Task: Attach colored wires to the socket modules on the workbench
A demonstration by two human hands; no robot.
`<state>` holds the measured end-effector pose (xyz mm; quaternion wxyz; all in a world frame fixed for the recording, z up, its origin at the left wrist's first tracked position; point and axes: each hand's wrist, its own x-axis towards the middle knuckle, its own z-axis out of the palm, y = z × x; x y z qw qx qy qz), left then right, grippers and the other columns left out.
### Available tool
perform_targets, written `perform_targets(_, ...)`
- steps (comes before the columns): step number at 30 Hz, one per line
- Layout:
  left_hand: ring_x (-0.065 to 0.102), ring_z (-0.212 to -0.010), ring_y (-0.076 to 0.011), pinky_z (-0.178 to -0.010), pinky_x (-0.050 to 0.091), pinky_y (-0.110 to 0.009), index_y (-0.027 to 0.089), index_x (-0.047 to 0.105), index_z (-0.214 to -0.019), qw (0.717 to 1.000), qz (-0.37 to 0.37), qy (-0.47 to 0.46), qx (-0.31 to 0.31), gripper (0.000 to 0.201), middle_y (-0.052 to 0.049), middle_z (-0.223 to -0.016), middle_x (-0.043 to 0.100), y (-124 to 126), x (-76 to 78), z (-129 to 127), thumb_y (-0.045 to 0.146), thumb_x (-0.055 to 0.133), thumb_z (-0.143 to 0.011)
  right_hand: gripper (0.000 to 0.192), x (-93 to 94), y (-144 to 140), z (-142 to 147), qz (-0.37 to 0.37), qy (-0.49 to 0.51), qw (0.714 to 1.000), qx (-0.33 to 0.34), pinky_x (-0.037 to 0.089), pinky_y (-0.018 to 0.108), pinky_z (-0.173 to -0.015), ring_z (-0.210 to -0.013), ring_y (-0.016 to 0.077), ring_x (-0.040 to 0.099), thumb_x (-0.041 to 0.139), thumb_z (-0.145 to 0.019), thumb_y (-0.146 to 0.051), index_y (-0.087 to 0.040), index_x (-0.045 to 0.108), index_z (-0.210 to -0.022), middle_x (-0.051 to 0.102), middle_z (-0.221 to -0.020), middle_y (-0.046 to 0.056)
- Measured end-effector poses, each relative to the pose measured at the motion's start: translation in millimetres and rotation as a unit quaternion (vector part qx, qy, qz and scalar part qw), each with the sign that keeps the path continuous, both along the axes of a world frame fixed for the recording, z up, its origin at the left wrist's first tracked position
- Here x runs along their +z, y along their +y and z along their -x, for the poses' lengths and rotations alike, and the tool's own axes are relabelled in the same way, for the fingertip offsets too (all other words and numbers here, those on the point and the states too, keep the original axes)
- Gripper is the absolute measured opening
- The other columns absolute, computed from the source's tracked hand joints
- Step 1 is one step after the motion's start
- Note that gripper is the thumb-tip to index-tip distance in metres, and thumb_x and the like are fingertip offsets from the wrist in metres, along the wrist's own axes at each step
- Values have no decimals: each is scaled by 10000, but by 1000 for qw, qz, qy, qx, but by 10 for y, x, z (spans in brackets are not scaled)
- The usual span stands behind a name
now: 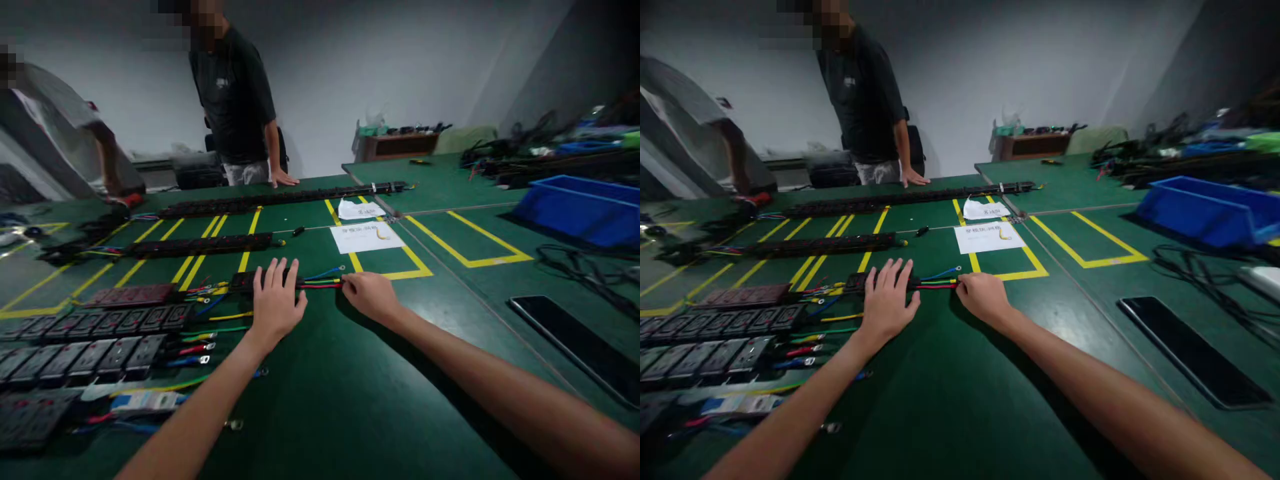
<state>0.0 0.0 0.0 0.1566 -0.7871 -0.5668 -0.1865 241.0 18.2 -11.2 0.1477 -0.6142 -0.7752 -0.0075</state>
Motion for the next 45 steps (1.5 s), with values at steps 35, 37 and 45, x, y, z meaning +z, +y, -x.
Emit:
perform_targets(35, 547, -1282, -344, -1179, 360, -658, 152, 577, -1406, 992, -70, -95, -52, 424, -197, -1316, 577, 65, -39, 32, 302, 523, -1013, 209, 172, 274, -248, 324, 639, 697, 34, 342, 179, -432, -625, 119, 596, 721, -801, -309, -160, 743, -946, 676, -763, 35)
perform_targets(37, 546, -1283, -336, -1186, 357, -637, 158, 573, -1405, 989, -82, -107, -59, 419, -190, -1315, 578, 68, -41, 36, 304, 519, -1016, 207, 200, 255, -234, 362, 675, 642, 38, 397, 171, -437, -706, 135, 656, 672, -852, -263, -143, 747, -1003, 719, -870, 76)
perform_targets(45, 535, -1289, -308, -1191, 365, -573, 174, 556, -1405, 971, -139, -175, -84, 417, -174, -1336, 574, 73, -35, 50, 297, 528, -1008, 164, 154, 166, -85, 415, 751, 513, 22, 350, 134, -397, -574, 87, 576, 562, -938, -212, -170, 703, -1011, 687, -746, 34)
